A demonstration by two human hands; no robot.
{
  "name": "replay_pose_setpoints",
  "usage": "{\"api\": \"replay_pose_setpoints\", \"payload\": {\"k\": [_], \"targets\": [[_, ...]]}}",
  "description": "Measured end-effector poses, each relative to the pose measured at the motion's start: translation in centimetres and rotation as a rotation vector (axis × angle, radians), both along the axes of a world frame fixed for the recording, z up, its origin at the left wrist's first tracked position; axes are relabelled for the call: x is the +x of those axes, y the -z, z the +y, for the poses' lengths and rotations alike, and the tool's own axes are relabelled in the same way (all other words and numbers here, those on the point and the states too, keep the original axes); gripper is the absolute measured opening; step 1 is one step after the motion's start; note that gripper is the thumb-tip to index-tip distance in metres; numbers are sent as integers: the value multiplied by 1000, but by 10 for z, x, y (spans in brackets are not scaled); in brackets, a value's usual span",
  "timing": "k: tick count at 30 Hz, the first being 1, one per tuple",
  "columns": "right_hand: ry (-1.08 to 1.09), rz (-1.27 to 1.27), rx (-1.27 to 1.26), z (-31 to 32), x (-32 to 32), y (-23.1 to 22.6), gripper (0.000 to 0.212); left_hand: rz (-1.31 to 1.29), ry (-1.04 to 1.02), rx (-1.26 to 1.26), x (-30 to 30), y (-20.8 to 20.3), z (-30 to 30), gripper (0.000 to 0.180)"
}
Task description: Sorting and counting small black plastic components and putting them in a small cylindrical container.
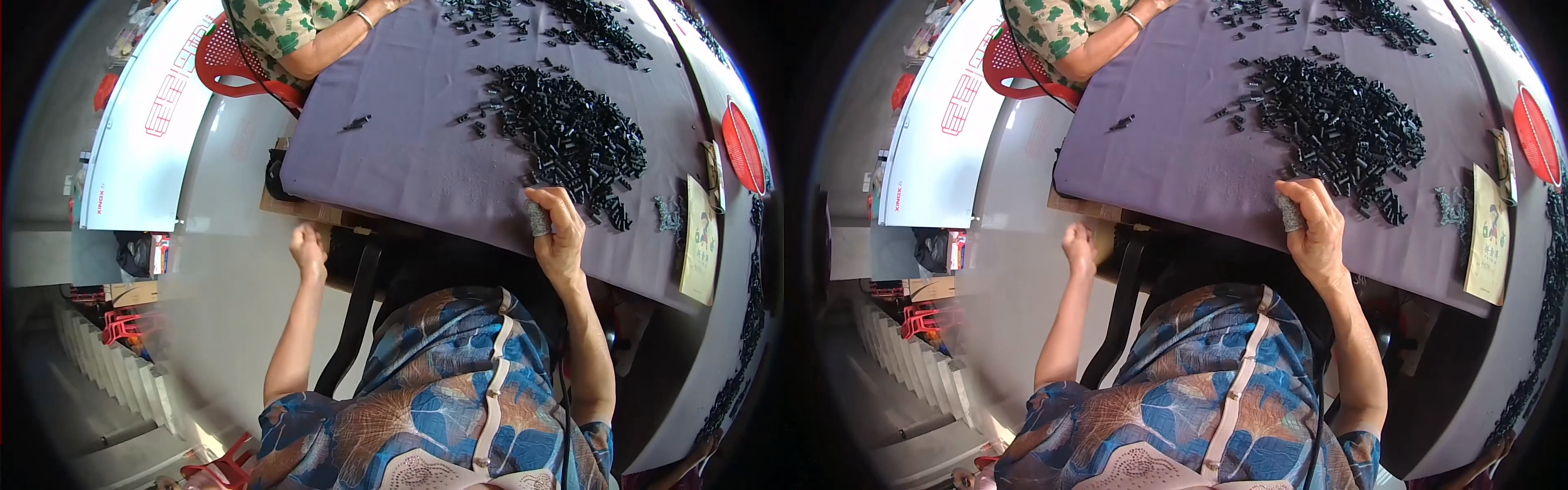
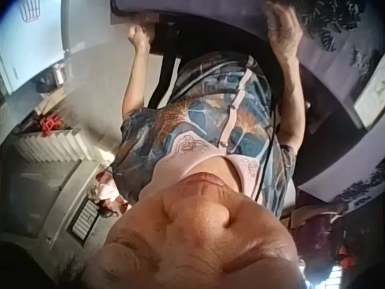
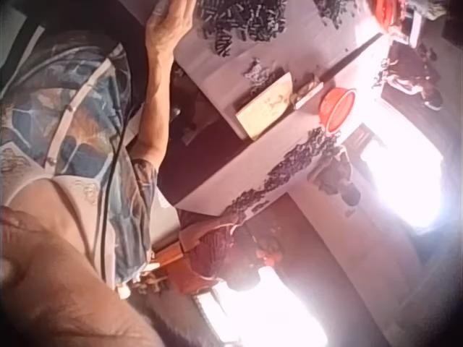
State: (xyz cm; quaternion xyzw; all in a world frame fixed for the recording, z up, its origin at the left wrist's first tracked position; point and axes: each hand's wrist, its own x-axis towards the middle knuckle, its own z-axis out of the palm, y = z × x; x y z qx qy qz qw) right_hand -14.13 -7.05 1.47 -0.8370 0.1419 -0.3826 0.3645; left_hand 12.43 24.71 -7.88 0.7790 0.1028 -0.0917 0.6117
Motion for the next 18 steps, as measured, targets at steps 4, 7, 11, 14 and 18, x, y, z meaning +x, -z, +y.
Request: {"api": "replay_pose_setpoints", "payload": {"k": [4, 7, 11, 14, 18], "targets": [[-12, 25, 11, 4, 2, -1, 41, -128, 121, 335, 20, 100, 56, 20], [-25, 10, 34, 6, 3, -2, 42, -296, 280, 395, 25, 129, 79, 21], [-11, 15, 28, 2, -1, 3, 44, -252, 492, 624, 27, 134, 64, 26], [-33, 10, 42, 4, 1, 0, 44, -332, 522, 552, 31, 145, 82, 34], [-41, 12, 40, 3, 0, -1, 45, -329, 555, 578, 28, 143, 89, 37]]}}
